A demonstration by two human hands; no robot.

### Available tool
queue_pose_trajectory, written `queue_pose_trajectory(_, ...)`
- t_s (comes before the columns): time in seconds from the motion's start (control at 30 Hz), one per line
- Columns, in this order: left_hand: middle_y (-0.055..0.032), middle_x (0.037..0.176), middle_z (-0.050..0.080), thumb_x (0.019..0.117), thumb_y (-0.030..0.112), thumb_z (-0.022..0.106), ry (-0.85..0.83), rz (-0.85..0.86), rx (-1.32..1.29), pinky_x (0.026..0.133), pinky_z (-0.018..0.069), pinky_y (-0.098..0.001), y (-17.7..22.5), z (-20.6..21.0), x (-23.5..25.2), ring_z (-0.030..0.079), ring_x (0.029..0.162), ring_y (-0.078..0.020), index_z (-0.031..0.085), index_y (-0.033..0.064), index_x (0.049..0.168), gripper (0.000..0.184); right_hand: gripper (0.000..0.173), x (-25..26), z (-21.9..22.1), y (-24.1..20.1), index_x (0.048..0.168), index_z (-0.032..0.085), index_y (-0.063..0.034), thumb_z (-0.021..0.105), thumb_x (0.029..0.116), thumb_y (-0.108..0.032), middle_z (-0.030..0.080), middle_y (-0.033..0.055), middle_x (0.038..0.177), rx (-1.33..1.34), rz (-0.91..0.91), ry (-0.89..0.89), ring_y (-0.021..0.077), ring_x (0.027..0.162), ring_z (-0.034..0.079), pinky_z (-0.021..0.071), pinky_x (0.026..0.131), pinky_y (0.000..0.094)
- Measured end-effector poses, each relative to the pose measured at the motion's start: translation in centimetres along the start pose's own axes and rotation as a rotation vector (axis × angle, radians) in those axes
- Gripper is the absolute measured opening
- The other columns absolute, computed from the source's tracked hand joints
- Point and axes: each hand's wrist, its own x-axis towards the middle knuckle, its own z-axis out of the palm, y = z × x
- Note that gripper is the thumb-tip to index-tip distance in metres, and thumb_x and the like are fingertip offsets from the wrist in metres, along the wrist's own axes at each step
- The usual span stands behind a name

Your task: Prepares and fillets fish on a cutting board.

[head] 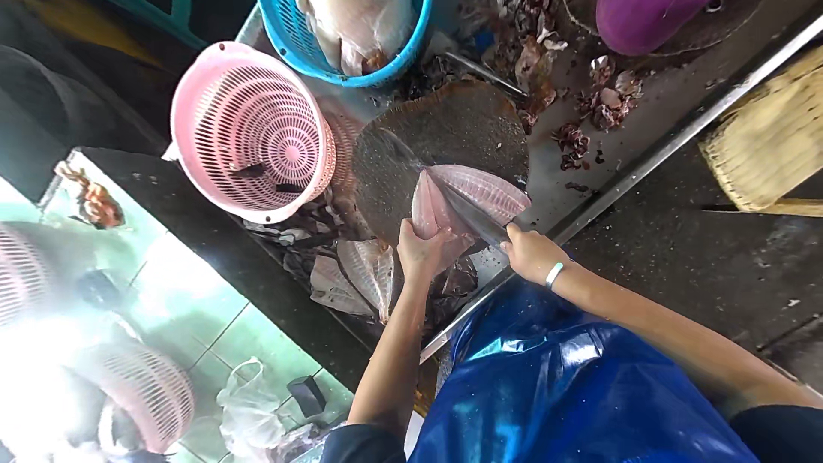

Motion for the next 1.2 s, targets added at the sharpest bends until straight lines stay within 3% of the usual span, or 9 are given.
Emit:
queue_pose_trajectory(0.17, -0.0152, 0.102, 0.07, 0.0779, 0.028, 0.087, 0.095, -0.004, -0.038, 0.085, 0.0562, -0.0534, -0.5, 0.5, -0.5, 0.069, 0.096, -0.0279, 0.061, 0.0055, 0.12, 0.054, 0.03, -3.5, -0.8, 2.6, 0.125, 0.051, -0.0124, 0.043, 0.1101, -0.037, 0.069, 0.0178, 0.095, -0.172, 0.035, -0.144, 0.0411, 0.09, 0.072, 0.058, 0.071, 0.0593)
queue_pose_trajectory(0.37, -0.0119, 0.101, 0.069, 0.081, 0.021, 0.083, 0.165, 0.051, -0.336, 0.082, 0.0605, -0.0424, -2.3, 1.4, -0.8, 0.07, 0.091, -0.019, 0.059, 0.0037, 0.12, 0.049, 0.039, -8.4, -2.3, 6.0, 0.133, 0.052, -0.0097, 0.035, 0.1118, -0.037, 0.069, 0.0234, 0.108, -0.279, 0.092, -0.3, 0.0453, 0.105, 0.069, 0.0563, 0.081, 0.0622)
queue_pose_trajectory(0.47, -0.0146, 0.105, 0.069, 0.085, 0.018, 0.079, 0.179, 0.005, -0.445, 0.084, 0.0608, -0.043, -1.3, 2.3, -1.3, 0.07, 0.094, -0.0208, 0.054, 0.0006, 0.127, 0.051, 0.039, -9.1, -2.5, 8.0, 0.126, 0.055, -0.0097, 0.037, 0.1115, -0.04, 0.069, 0.0211, 0.096, -0.153, 0.076, -0.196, 0.0427, 0.095, 0.07, 0.0556, 0.078, 0.0605)
queue_pose_trajectory(0.57, -0.0189, 0.113, 0.065, 0.0902, 0.01, 0.074, 0.153, -0.057, -0.681, 0.085, 0.0618, -0.0455, 2.2, 4.8, -1.8, 0.07, 0.098, -0.0257, 0.044, -0.0011, 0.136, 0.056, 0.037, -7.7, -2.4, 9.4, 0.122, 0.057, -0.0072, 0.043, 0.1108, -0.039, 0.067, 0.0205, 0.088, 0.017, 0.073, -0.027, 0.0414, 0.088, 0.07, 0.0549, 0.077, 0.0617)
queue_pose_trajectory(0.67, -0.0207, 0.114, 0.066, 0.0898, 0.006, 0.075, 0.047, -0.044, -0.825, 0.086, 0.0625, -0.0477, 3.4, 5.9, -1.4, 0.071, 0.099, -0.0286, 0.044, -0.0018, 0.136, 0.056, 0.038, -5.9, -2.6, 9.3, 0.121, 0.057, -0.0053, 0.046, 0.1103, -0.04, 0.066, 0.0215, 0.083, 0.077, 0.078, 0.09, 0.0429, 0.084, 0.07, 0.0551, 0.074, 0.0627)
queue_pose_trajectory(0.77, -0.0191, 0.111, 0.068, 0.0803, 0.004, 0.08, 0.01, -0.02, -0.705, 0.084, 0.0628, -0.0464, 2.0, 4.9, -1.2, 0.071, 0.097, -0.027, 0.048, -0.0012, 0.13, 0.059, 0.037, -4.8, -2.9, 8.5, 0.118, 0.056, -0.0061, 0.046, 0.1101, -0.041, 0.066, 0.0193, 0.081, 0.074, 0.044, 0.098, 0.0408, 0.081, 0.07, 0.0555, 0.071, 0.0609)
queue_pose_trajectory(0.87, -0.0182, 0.111, 0.067, 0.084, 0.01, 0.083, -0.014, -0.032, -0.658, 0.085, 0.0624, -0.0435, 0.7, 4.4, -1.4, 0.071, 0.097, -0.0248, 0.047, -0.0003, 0.134, 0.062, 0.037, -3.9, -2.2, 7.9, 0.116, 0.057, -0.0088, 0.046, 0.1093, -0.044, 0.065, 0.0169, 0.079, 0.065, 0.004, 0.037, 0.0386, 0.079, 0.07, 0.0556, 0.069, 0.0592)
queue_pose_trajectory(1.03, -0.0152, 0.11, 0.07, 0.0712, 0.014, 0.094, 0.027, -0.042, -0.457, 0.086, 0.0626, -0.0428, 1.0, 4.2, -0.8, 0.072, 0.097, -0.0219, 0.055, 0.0031, 0.13, 0.072, 0.036, -2.1, -1.7, 7.2, 0.115, 0.057, -0.0133, 0.043, 0.1093, -0.047, 0.066, 0.0144, 0.078, -0.039, -0.008, -0.028, 0.0375, 0.077, 0.07, 0.0562, 0.064, 0.0569)
queue_pose_trajectory(1.2, -0.0111, 0.109, 0.071, 0.0698, 0.025, 0.095, 0.076, -0.014, -0.258, 0.09, 0.0601, -0.046, 0.4, 4.1, -0.2, 0.071, 0.101, -0.0207, 0.059, 0.0084, 0.128, 0.07, 0.035, -1.9, -3.1, 7.2, 0.113, 0.057, -0.0144, 0.044, 0.1092, -0.046, 0.066, 0.0131, 0.076, -0.118, -0.001, -0.034, 0.0363, 0.074, 0.07, 0.0555, 0.061, 0.0556)
